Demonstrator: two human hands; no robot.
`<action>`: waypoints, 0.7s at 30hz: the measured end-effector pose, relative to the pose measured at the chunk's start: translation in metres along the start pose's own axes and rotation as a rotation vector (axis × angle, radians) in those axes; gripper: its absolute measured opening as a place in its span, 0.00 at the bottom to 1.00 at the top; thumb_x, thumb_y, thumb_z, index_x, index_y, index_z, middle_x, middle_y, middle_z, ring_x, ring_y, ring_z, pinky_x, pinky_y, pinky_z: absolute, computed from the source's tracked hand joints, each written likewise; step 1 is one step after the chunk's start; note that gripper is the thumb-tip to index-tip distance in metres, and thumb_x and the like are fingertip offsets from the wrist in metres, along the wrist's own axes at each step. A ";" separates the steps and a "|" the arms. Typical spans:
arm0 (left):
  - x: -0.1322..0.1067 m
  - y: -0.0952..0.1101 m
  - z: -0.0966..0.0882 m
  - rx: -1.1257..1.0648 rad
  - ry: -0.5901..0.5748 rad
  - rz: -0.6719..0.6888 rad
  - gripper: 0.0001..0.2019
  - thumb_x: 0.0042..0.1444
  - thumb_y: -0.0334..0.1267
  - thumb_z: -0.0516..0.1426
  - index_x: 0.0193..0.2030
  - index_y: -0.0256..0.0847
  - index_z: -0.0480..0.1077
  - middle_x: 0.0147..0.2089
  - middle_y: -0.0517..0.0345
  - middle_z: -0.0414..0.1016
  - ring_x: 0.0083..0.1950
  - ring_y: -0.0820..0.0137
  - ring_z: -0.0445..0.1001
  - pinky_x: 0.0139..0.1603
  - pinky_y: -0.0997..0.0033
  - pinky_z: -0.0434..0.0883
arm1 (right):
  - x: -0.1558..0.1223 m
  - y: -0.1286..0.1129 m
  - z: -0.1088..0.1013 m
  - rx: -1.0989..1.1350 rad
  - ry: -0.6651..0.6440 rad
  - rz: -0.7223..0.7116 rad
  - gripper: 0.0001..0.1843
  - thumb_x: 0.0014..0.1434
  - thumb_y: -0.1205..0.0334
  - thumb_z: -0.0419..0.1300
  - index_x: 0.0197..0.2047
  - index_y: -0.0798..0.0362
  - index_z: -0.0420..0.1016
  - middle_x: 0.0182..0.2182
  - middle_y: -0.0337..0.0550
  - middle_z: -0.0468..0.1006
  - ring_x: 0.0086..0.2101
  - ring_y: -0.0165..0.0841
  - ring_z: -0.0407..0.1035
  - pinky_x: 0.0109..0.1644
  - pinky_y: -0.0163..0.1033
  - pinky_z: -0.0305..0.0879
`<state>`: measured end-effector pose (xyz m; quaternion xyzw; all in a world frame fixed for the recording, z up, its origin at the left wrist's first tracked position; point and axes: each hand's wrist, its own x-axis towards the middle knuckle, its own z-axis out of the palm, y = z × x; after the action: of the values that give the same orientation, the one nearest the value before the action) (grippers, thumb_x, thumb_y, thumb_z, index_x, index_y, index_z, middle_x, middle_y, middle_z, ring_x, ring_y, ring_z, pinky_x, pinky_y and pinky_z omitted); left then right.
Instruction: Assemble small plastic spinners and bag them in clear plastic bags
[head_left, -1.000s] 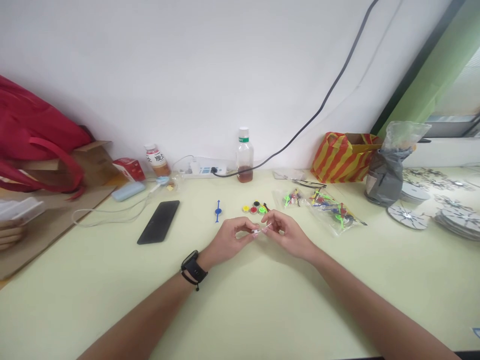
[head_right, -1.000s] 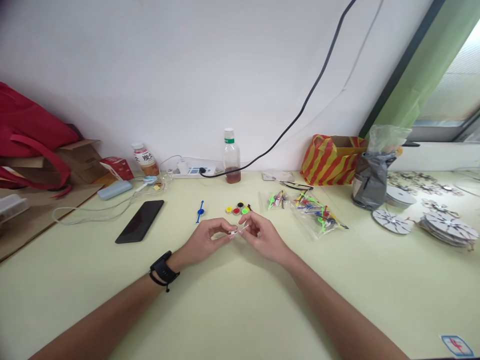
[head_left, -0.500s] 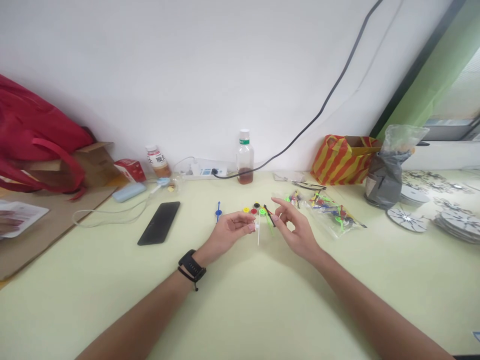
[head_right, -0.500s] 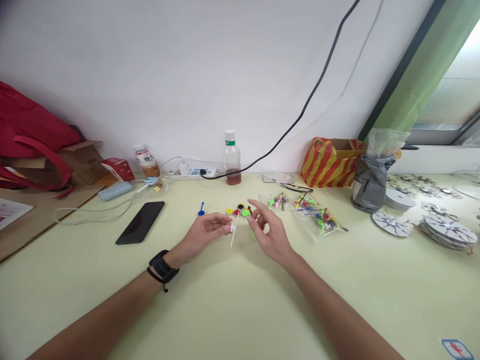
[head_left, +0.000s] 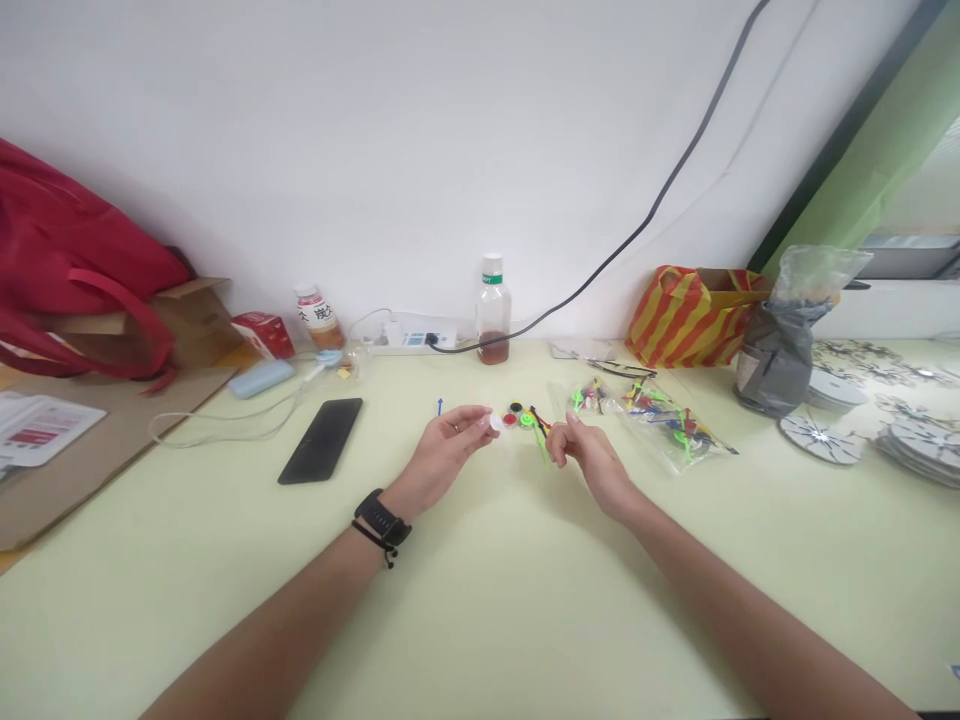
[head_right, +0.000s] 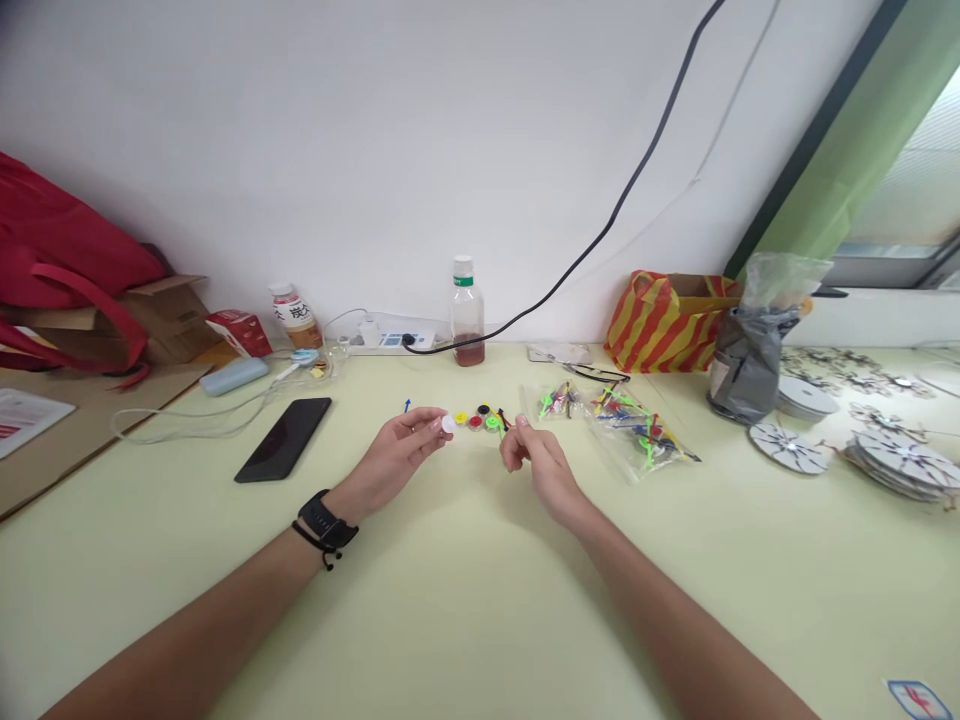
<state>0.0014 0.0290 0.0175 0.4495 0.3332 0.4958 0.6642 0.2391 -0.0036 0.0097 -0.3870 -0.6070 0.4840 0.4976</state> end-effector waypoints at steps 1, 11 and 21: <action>0.001 0.000 -0.002 -0.034 0.015 -0.003 0.15 0.55 0.39 0.72 0.47 0.38 0.82 0.44 0.53 0.84 0.45 0.71 0.80 0.55 0.70 0.75 | 0.000 0.000 0.000 -0.017 -0.001 0.014 0.37 0.72 0.34 0.44 0.22 0.51 0.69 0.24 0.41 0.67 0.30 0.35 0.62 0.40 0.42 0.59; 0.013 0.012 -0.018 -0.272 0.137 0.000 0.07 0.63 0.33 0.66 0.47 0.36 0.80 0.48 0.51 0.83 0.44 0.75 0.81 0.48 0.80 0.79 | 0.007 0.011 -0.013 -0.367 0.198 -0.029 0.21 0.70 0.42 0.55 0.37 0.50 0.73 0.29 0.41 0.73 0.31 0.35 0.67 0.36 0.40 0.62; 0.017 0.019 -0.023 -0.299 0.252 0.037 0.12 0.62 0.25 0.62 0.52 0.37 0.76 0.55 0.46 0.82 0.52 0.71 0.83 0.53 0.80 0.79 | 0.009 0.038 -0.032 -0.977 0.049 -0.195 0.20 0.70 0.63 0.51 0.59 0.46 0.79 0.45 0.50 0.76 0.48 0.45 0.68 0.55 0.50 0.66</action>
<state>-0.0204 0.0537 0.0262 0.2865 0.3280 0.6043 0.6672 0.2677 0.0206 -0.0237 -0.5276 -0.7843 0.0854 0.3151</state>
